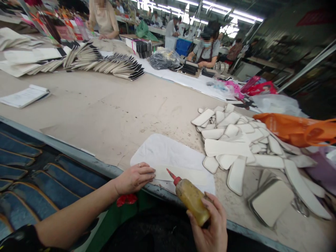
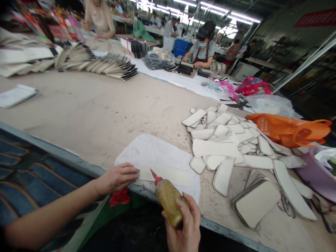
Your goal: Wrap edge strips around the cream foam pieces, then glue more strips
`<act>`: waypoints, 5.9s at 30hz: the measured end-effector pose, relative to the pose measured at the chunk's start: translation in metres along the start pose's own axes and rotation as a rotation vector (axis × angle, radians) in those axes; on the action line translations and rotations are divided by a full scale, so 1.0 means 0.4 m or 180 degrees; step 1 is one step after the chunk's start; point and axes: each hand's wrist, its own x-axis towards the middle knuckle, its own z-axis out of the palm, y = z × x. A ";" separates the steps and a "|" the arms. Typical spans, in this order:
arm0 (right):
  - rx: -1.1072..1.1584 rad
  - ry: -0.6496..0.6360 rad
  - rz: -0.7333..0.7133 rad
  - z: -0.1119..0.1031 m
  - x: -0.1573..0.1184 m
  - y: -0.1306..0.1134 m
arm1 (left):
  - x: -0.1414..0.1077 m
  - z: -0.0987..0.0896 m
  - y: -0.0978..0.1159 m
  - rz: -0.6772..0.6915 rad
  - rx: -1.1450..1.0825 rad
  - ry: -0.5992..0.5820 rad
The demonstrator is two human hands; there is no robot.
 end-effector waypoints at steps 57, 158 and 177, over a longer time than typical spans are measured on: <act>0.0531 -0.0436 -0.0495 0.068 0.013 -0.036 | 0.013 0.007 0.004 0.0048 0.0055 0.0023; -0.0729 0.0442 0.0619 -0.137 -0.057 0.093 | 0.020 0.031 -0.028 0.0096 0.0232 -0.0005; -0.0388 0.0257 0.0577 -0.068 -0.031 0.090 | 0.040 0.053 0.001 -0.0038 0.0258 0.0326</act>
